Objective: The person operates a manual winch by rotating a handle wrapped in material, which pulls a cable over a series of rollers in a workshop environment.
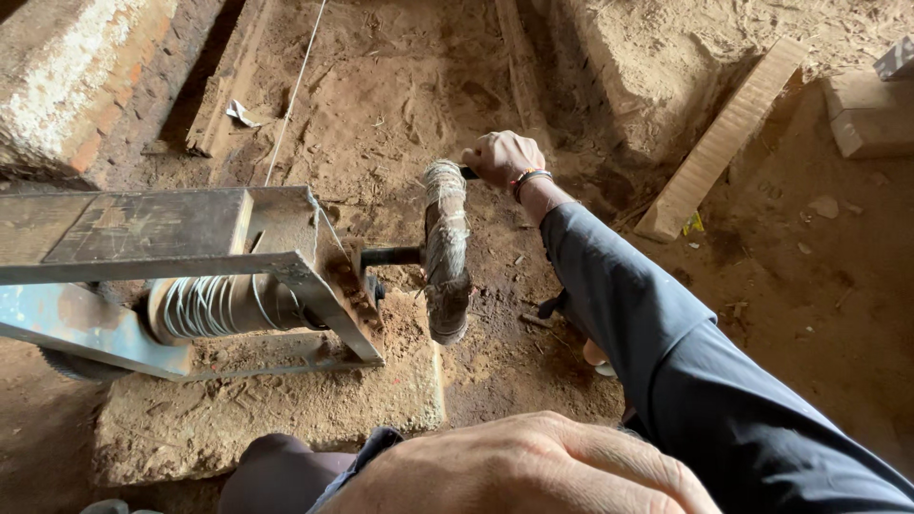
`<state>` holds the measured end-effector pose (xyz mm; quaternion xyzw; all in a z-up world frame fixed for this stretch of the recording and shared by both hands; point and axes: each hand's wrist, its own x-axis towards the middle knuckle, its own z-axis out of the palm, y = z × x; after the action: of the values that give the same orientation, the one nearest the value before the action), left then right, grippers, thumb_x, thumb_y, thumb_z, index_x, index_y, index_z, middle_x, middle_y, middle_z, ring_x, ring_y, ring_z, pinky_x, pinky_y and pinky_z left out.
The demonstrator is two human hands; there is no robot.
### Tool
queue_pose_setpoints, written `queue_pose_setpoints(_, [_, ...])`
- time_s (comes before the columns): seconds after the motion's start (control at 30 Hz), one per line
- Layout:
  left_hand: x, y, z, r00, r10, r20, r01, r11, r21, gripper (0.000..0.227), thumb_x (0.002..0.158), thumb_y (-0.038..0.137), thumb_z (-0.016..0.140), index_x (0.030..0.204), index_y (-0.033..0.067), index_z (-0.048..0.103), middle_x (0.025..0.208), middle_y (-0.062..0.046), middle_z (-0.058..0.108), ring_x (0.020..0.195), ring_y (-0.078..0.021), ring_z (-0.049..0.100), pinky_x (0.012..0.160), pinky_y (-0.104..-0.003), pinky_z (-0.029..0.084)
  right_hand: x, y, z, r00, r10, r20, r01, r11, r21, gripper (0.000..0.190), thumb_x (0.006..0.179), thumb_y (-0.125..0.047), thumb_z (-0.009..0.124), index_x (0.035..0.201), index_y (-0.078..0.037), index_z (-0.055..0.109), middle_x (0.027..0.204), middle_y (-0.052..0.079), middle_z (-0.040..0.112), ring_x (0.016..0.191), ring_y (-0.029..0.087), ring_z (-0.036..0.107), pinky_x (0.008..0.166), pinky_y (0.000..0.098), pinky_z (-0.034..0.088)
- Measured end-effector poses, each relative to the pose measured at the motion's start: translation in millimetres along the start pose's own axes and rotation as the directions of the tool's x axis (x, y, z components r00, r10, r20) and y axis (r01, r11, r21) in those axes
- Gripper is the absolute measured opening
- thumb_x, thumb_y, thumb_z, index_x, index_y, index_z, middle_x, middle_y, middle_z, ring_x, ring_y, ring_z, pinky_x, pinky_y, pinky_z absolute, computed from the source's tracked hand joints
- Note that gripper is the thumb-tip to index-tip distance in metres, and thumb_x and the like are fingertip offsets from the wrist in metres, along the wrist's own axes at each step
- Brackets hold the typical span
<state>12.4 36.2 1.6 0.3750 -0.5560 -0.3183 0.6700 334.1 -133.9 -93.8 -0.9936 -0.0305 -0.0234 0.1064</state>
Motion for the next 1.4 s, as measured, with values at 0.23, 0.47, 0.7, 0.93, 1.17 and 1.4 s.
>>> queue_pose_setpoints(0.23, [3.2, 9.1, -6.8, 0.995, 0.008, -0.098, 0.008, 0.986, 0.166, 0.014, 0.107, 0.021, 0.062, 0.107, 0.0081, 0.068, 0.118, -0.007, 0.07, 0.108, -0.0177, 0.069, 0.103, -0.031, 0.058, 3.4, -0.3, 1.0, 0.997, 0.063, 0.05, -0.067, 0.994, 0.086, 0.039, 0.088, -0.053, 0.06, 0.097, -0.019, 0.077, 0.1, 0.011, 0.074, 0.092, 0.033, 0.07, 0.078, 0.0476, 0.055])
queue_pose_setpoints(0.47, [2.0, -60.5, -34.4, 0.729, 0.439, -0.525, 0.526, 0.13, 0.84, 0.033, 0.096, 0.018, 0.069, 0.124, 0.0016, 0.063, 0.134, -0.023, 0.061, 0.113, -0.0314, 0.064, 0.104, -0.044, 0.05, 8.0, -1.2, 5.0, 0.991, 0.046, 0.123, -0.054, 0.996, 0.067, 0.043, 0.092, -0.053, 0.058, 0.091, -0.013, 0.075, 0.093, 0.013, 0.074, 0.087, 0.031, 0.072, 0.076, 0.0469, 0.056])
queue_pose_setpoints(0.7, [-59.7, -135.8, -70.2, 0.601, 0.467, -0.649, 0.781, -0.17, 0.601, 0.075, 0.09, 0.037, 0.065, 0.149, 0.0025, 0.033, 0.155, -0.035, 0.024, 0.14, -0.0471, 0.037, 0.118, -0.056, 0.03, 19.5, 6.9, 23.9, 0.997, 0.049, 0.064, -0.058, 0.987, 0.151, 0.043, 0.081, -0.054, 0.067, 0.093, -0.014, 0.075, 0.097, 0.012, 0.073, 0.092, 0.032, 0.07, 0.077, 0.0458, 0.055])
queue_pose_setpoints(0.93, [-72.3, -170.2, -92.8, 0.487, 0.371, -0.791, 0.862, -0.061, 0.503, 0.084, 0.088, 0.02, 0.068, 0.157, 0.0049, 0.023, 0.16, -0.039, 0.012, 0.137, -0.0492, 0.044, 0.091, -0.044, 0.06, 25.6, 12.8, 37.9, 0.996, 0.026, 0.081, -0.036, 0.991, 0.128, 0.049, 0.084, -0.057, 0.066, 0.097, -0.011, 0.076, 0.102, 0.016, 0.074, 0.096, 0.034, 0.071, 0.082, 0.0456, 0.056])
queue_pose_setpoints(1.17, [-64.7, -170.3, -118.8, 0.561, 0.583, -0.588, 0.792, -0.171, 0.587, 0.08, 0.095, 0.014, 0.071, 0.161, 0.005, 0.026, 0.157, -0.039, 0.024, 0.121, -0.0487, 0.061, 0.078, -0.04, 0.068, 37.2, 21.4, 73.1, 0.992, -0.114, 0.044, 0.114, 0.993, 0.012, 0.05, 0.097, -0.057, 0.049, 0.087, -0.015, 0.074, 0.085, 0.013, 0.072, 0.076, 0.031, 0.069, 0.069, 0.0461, 0.055])
queue_pose_setpoints(1.4, [-42.7, -145.8, -135.8, 0.53, 0.616, -0.583, 0.823, -0.207, 0.529, 0.078, 0.088, 0.011, 0.075, 0.156, 0.007, 0.036, 0.153, -0.038, 0.034, 0.124, -0.0522, 0.06, 0.077, -0.042, 0.067, 37.1, 39.6, 126.7, 0.953, -0.281, -0.116, 0.276, 0.959, -0.058, 0.051, 0.105, -0.047, 0.04, 0.068, -0.016, 0.057, 0.057, 0.004, 0.055, 0.048, 0.023, 0.052, 0.047, 0.0426, 0.043])
